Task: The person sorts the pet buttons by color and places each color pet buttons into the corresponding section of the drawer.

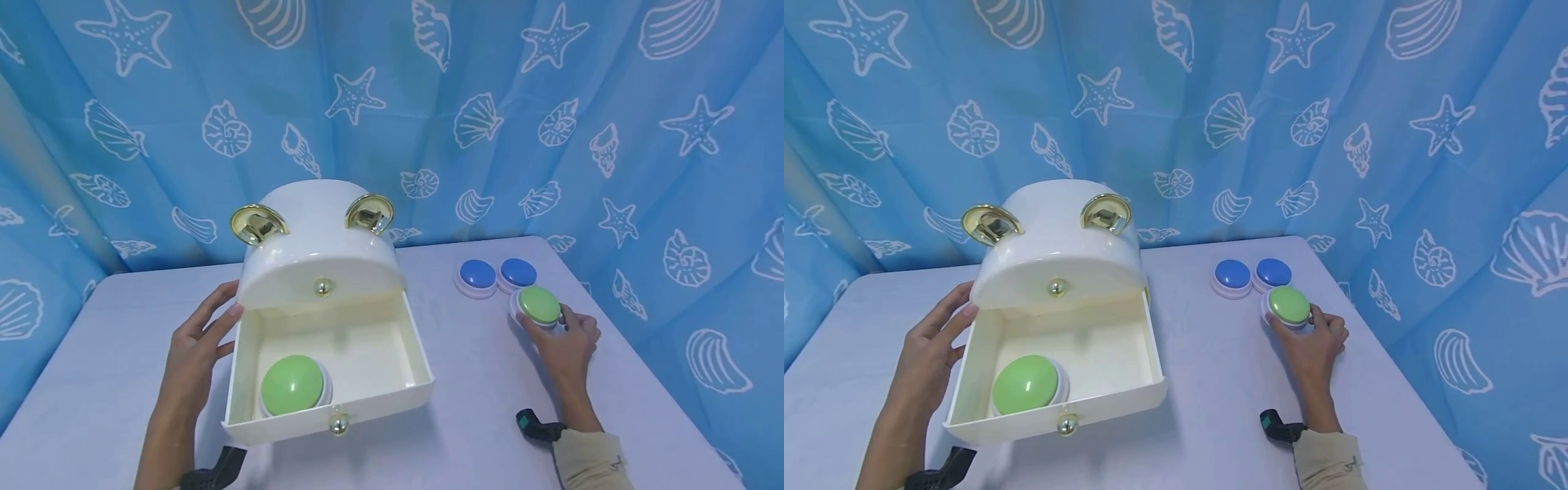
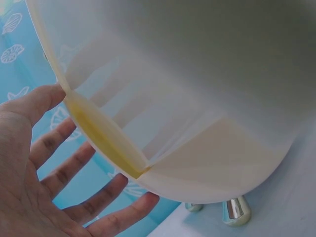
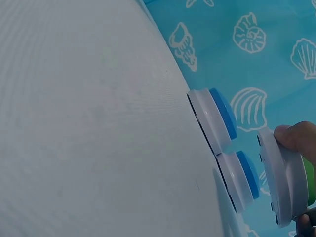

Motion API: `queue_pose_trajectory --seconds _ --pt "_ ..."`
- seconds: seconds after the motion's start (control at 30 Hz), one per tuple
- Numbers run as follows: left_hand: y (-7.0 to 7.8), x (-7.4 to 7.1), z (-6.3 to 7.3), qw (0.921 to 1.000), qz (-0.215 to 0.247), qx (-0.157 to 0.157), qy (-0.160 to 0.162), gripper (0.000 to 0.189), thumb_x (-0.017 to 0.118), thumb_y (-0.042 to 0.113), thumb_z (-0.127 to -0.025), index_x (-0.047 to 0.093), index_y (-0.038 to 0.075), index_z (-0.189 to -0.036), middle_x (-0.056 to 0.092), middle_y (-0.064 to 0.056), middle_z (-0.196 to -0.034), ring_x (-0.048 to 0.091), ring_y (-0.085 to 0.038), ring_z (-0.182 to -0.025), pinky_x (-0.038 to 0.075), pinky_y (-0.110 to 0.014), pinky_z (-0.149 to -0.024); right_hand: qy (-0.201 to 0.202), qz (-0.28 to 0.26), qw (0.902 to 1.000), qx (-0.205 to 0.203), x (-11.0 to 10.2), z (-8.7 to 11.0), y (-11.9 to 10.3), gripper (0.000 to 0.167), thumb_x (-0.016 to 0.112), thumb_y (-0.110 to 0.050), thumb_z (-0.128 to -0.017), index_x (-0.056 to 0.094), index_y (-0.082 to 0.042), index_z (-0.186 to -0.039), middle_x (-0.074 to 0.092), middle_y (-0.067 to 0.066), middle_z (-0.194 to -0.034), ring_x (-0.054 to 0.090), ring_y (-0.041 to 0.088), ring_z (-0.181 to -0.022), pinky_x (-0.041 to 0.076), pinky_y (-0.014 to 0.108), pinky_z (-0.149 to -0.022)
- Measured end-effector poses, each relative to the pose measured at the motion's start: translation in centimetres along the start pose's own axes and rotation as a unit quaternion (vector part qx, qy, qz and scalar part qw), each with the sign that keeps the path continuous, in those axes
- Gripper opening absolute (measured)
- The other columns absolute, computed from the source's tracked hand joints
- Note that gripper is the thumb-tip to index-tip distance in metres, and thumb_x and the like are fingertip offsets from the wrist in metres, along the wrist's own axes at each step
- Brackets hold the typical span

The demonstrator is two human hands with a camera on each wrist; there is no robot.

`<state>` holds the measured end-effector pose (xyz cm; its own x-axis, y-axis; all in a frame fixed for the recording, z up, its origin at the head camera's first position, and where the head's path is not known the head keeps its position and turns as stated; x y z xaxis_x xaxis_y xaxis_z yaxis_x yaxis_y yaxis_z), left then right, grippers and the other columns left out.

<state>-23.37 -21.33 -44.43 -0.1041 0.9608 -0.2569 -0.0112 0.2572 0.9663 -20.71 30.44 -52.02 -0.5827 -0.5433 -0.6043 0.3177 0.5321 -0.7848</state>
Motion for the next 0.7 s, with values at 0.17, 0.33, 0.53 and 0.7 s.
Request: queue_pose_trajectory --seconds 0.17,0.33,0.53,0.7 --pt "0.0 0.0 0.1 1.0 -0.001 0.001 0.0 0.061 0.06 0.051 -0.096 0.043 0.033 -0.152 0.037 0.009 -0.157 0.046 -0.028 -0.137 0.053 -0.025 -0.085 0.003 -0.006 1.0 0.002 -0.2 0.3 -0.5 0.092 0.078 -0.054 -0.081 0.043 -0.004 -0.149 0.036 0.02 -0.133 0.032 0.033 -0.127 0.037 0.057 -0.1" --pt "0.0 0.0 0.0 1.0 0.004 0.003 0.0 0.06 0.06 0.05 -0.096 0.043 0.032 -0.152 0.038 0.009 -0.156 0.047 -0.027 -0.136 0.054 -0.023 -0.084 0.001 -0.014 0.9999 0.011 -0.3 0.6 -1.1 0.092 0.078 -0.054 -0.08 0.043 -0.006 -0.15 0.036 0.018 -0.136 0.032 0.033 -0.13 0.038 0.059 -0.102" --pt "-0.1 0.1 0.0 1.0 0.009 0.003 -0.001 0.06 0.06 0.049 -0.097 0.044 0.032 -0.151 0.038 0.009 -0.156 0.047 -0.027 -0.136 0.054 -0.022 -0.084 0.004 -0.011 0.9999 0.002 -0.5 0.9 -1.8 0.089 0.078 -0.053 -0.081 0.045 -0.007 -0.149 0.037 0.018 -0.134 0.033 0.031 -0.129 0.041 0.057 -0.099" --pt "-0.1 0.0 0.0 1.0 0.007 0.005 0.0 0.059 0.06 0.049 -0.097 0.044 0.033 -0.151 0.038 0.008 -0.156 0.047 -0.028 -0.136 0.054 -0.022 -0.083 0.01 -0.012 0.9997 -0.02 -0.6 1.2 -2.4 0.087 0.079 -0.051 -0.081 0.047 -0.005 -0.148 0.038 0.017 -0.13 0.034 0.03 -0.126 0.041 0.055 -0.096"
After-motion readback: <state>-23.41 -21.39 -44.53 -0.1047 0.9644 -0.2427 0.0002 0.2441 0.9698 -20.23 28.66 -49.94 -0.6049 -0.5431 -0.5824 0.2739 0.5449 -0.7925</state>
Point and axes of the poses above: each hand's wrist, its own z-axis away from the middle knuckle, its own x-axis out of the palm, y = z × x, the point moved 1 cm from there along -z, towards the middle knuckle
